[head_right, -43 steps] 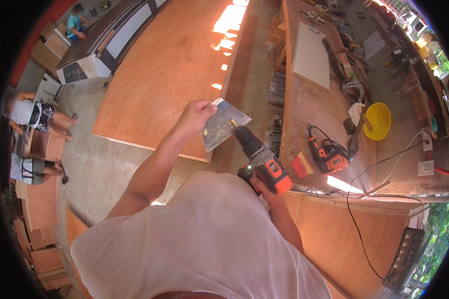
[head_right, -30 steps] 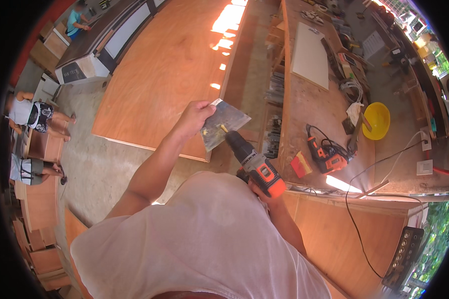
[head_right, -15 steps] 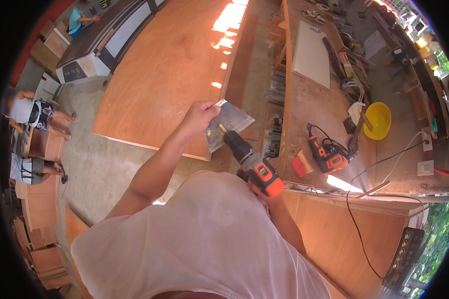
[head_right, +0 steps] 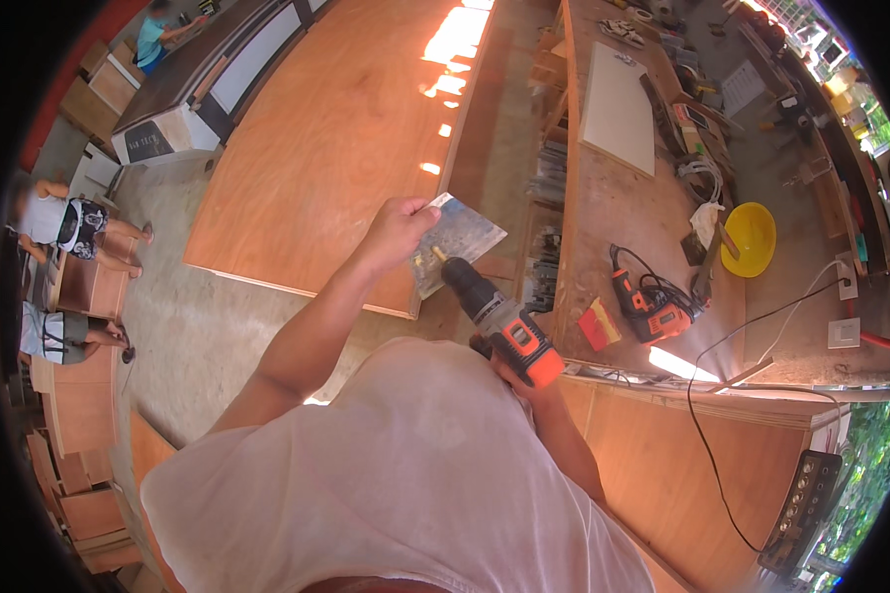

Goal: The person uses a cordless drill to make holes in a small rectangular piece of material held in the left hand. After drilling, the person removes the drill bit and wipes the drill chuck with a white cloth.

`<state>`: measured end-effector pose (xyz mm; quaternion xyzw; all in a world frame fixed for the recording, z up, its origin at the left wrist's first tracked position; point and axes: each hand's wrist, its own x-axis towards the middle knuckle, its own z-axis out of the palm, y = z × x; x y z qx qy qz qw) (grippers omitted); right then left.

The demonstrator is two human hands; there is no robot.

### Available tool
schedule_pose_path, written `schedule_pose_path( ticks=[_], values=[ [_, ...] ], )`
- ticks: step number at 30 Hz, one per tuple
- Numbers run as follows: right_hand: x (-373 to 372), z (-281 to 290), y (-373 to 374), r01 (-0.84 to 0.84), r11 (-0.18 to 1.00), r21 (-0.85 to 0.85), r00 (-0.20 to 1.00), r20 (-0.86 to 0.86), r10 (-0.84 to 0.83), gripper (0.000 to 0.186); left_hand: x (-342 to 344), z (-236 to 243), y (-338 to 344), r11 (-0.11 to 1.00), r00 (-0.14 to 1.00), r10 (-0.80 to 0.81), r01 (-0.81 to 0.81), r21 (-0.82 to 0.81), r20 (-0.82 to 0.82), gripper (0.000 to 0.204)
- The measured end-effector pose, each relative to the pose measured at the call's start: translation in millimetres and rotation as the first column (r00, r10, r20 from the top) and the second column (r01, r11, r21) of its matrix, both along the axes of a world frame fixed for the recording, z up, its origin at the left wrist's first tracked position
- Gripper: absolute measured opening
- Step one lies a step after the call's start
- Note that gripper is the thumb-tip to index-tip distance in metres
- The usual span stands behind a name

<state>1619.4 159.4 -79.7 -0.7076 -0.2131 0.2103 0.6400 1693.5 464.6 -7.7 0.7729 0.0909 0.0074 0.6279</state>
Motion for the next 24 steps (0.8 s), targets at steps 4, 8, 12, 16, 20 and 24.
schedule_pose_path(
  ticks=[4,8,12,16,20,24],
  values=[
    [1,-3,-1,-0.024,1.0,0.003,0.993,0.115,0.024,0.017,-7,23,-1,0.996,0.998,0.028,-0.033,-0.085,-0.057,0.026],
    [-4,7,-1,0.094,0.982,0.162,0.99,-0.123,-0.075,0.016,0,5,4,0.992,0.999,0.011,-0.015,-0.123,-0.035,0.025],
    [-3,5,-5,-0.023,1.0,-0.001,0.991,0.133,0.023,0.013,6,-11,13,0.981,0.999,0.033,-0.04,-0.191,-0.044,0.025],
    [-6,7,-1,0.082,0.988,0.13,0.996,-0.041,-0.077,0.016,6,-13,12,0.965,0.998,0.032,-0.043,-0.259,-0.046,0.025],
    [-6,-7,-9,0.011,0.996,0.084,0.998,0.058,-0.016,0.019,7,-8,11,0.955,0.999,0.035,-0.045,-0.294,-0.041,0.024],
    [-8,2,-7,0.048,0.989,0.137,0.989,-0.149,-0.027,0.018,9,-4,12,0.943,0.999,0.026,-0.04,-0.329,-0.048,0.022]
  ],
)
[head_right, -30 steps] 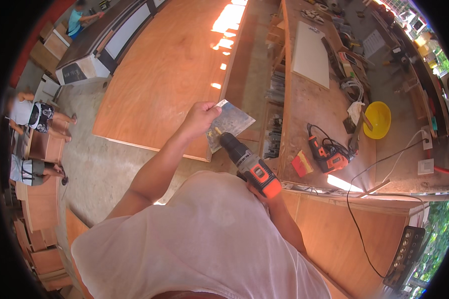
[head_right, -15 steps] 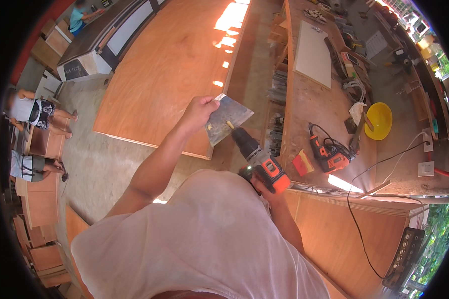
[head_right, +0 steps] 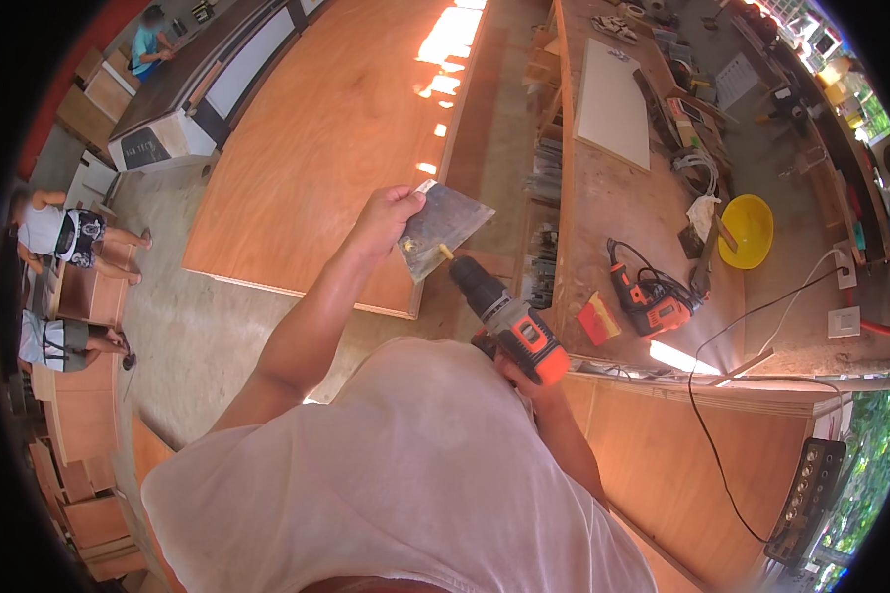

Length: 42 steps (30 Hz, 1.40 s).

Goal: The person uses a cordless drill to make holes in a small rectangular piece of material held in the left hand. After drilling, the person removes the drill bit and wipes the drill chuck with a white cloth.

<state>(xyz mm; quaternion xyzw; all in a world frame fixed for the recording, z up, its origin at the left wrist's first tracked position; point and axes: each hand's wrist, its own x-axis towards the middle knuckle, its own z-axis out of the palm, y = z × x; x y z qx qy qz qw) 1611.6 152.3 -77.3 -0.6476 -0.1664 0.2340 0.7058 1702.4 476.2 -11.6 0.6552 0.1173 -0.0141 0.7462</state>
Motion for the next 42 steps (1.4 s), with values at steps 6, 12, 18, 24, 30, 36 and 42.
schedule_pose_path(
  ticks=[6,12,18,24,30,36,42],
  values=[
    [0,-4,2,0.003,0.987,-0.158,0.911,0.408,0.063,0.02,-1,0,-1,0.993,1.0,-0.007,0.004,0.115,0.018,0.024],
    [0,-6,-1,0.027,0.997,-0.066,0.999,0.048,-0.024,0.019,-4,-3,-5,0.977,0.999,-0.014,0.006,0.215,0.037,0.025],
    [0,0,2,0.063,0.995,-0.071,0.998,0.01,-0.063,0.019,-5,-3,-2,0.988,0.999,-0.005,0.0,0.156,0.035,0.025],
    [1,-9,0,0.002,0.992,-0.125,0.953,0.302,0.036,0.02,-3,-7,3,0.997,1.0,-0.004,0.002,0.074,0.02,0.024],
    [-4,-6,-4,-0.013,0.999,-0.049,0.997,0.079,0.017,0.019,-1,-18,2,0.981,0.998,-0.023,0.01,-0.193,-0.065,0.023],
    [1,-6,2,0.092,0.995,0.039,0.995,0.046,-0.094,0.017,2,-31,0,0.914,0.989,-0.09,0.034,-0.404,-0.119,0.024],
    [2,-10,-5,-0.016,1.0,-0.016,0.999,0.05,0.017,0.017,6,-30,-4,0.929,0.988,-0.053,-0.003,-0.37,-0.141,0.022]
  ],
)
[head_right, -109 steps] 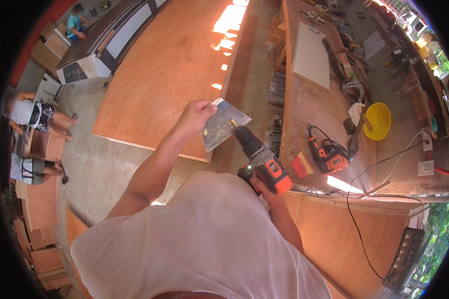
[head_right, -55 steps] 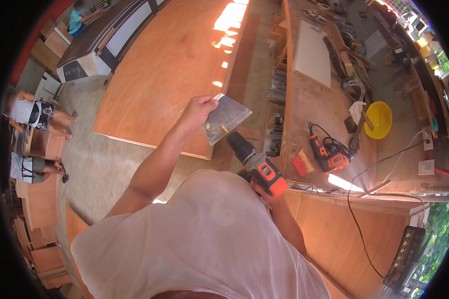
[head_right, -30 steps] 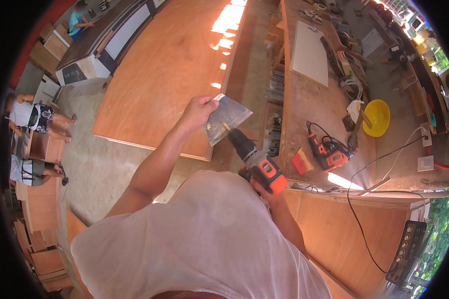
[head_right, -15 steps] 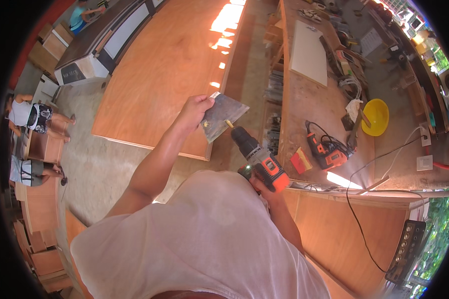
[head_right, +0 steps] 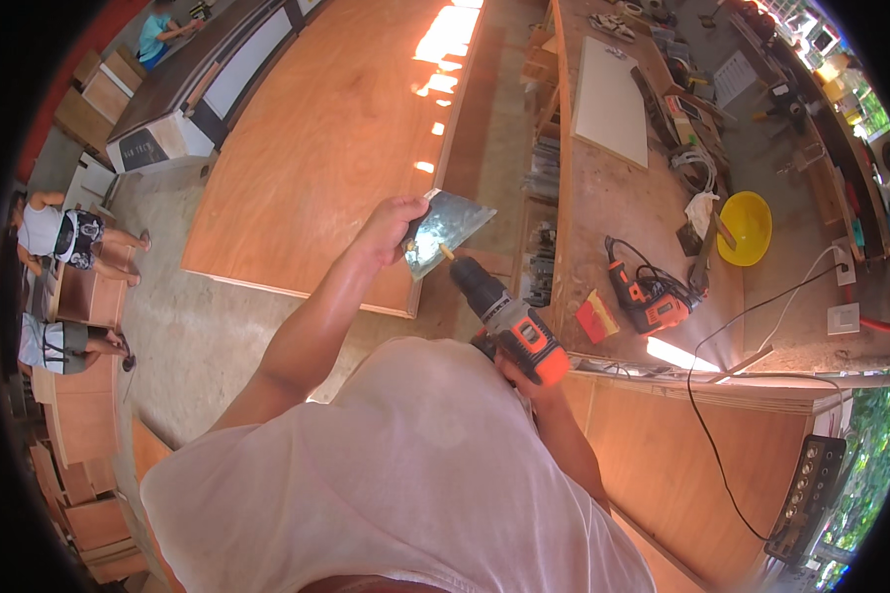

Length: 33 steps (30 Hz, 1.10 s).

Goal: The person uses a cordless drill to make holes in a small rectangular piece of material held in the left hand. After drilling, the person removes the drill bit and wipes the drill chuck with a white cloth.

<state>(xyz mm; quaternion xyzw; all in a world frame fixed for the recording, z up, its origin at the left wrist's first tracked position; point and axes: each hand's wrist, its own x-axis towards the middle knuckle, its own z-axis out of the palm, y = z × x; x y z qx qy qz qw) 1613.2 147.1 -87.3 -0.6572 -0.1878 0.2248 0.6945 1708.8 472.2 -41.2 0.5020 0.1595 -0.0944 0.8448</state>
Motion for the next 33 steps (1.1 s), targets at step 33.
schedule_pose_path(
  ticks=[33],
  values=[
    [11,5,4,-0.069,0.997,-0.026,0.995,0.063,0.071,0.02,26,-4,-4,0.994,0.994,0.09,-0.086,-0.071,0.063,0.017]
  ],
)
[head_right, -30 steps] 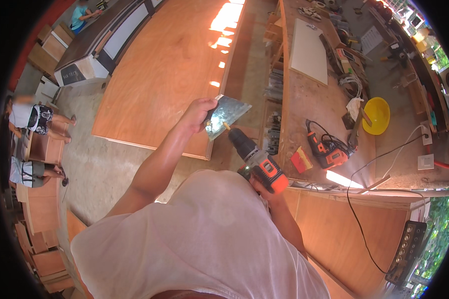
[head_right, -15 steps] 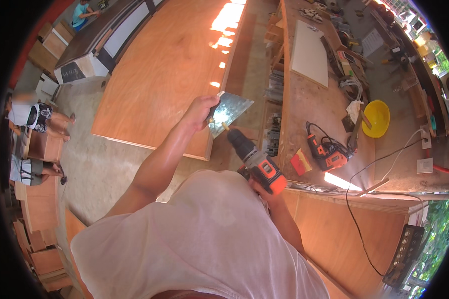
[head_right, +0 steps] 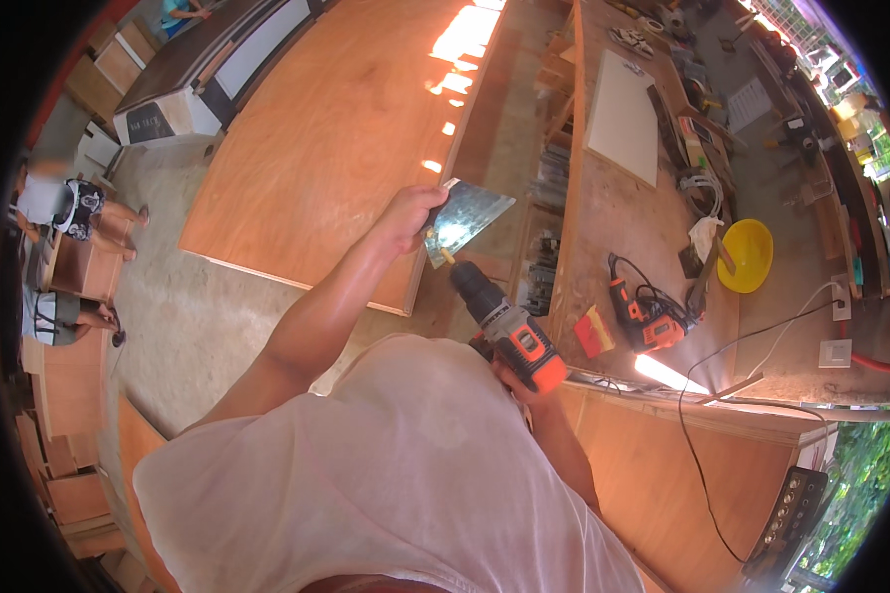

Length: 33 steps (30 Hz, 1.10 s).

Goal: The person uses a cordless drill to make holes in a small rectangular piece of material held in the left hand. After drilling, the person removes the drill bit and wipes the drill chuck with a white cloth.

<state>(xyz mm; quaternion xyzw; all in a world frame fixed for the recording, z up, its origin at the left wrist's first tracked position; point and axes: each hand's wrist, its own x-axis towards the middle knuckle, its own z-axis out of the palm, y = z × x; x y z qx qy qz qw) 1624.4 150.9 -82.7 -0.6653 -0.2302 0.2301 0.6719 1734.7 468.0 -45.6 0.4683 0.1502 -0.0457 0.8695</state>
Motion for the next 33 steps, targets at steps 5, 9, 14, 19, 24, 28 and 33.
schedule_pose_path(
  ticks=[5,9,14,19,24,28,33],
  values=[
    [1,1,4,0.033,0.999,-0.025,0.995,0.093,-0.031,0.019,6,-2,-1,1.0,1.0,-0.003,0.003,0.002,0.005,0.016],
    [1,-9,2,0.032,0.999,-0.022,0.999,0.001,-0.032,0.017,11,-5,0,0.999,1.0,0.007,-0.007,0.048,-0.007,0.016],
    [1,-9,2,0.03,0.999,-0.043,0.997,0.071,-0.027,0.016,12,-3,-4,0.999,0.999,0.034,-0.034,0.035,-0.004,0.017],
    [0,-7,3,0.074,0.997,0.025,0.994,-0.088,-0.071,0.016,8,0,-4,0.99,0.997,0.076,-0.074,0.118,-0.012,0.018],
    [0,-7,3,0.061,0.993,-0.106,0.977,0.209,-0.038,0.016,7,-3,-6,0.992,0.995,0.101,-0.099,0.082,-0.02,0.017],
    [3,-11,-5,0.059,0.998,-0.025,0.972,-0.225,-0.063,0.016,8,-7,-5,0.994,0.995,0.098,-0.098,0.053,-0.008,0.017],
    [1,-3,2,0.054,0.997,-0.048,0.999,0.001,-0.054,0.017,9,-13,-5,0.992,0.994,0.105,-0.106,0.071,0.016,0.017]
  ],
)
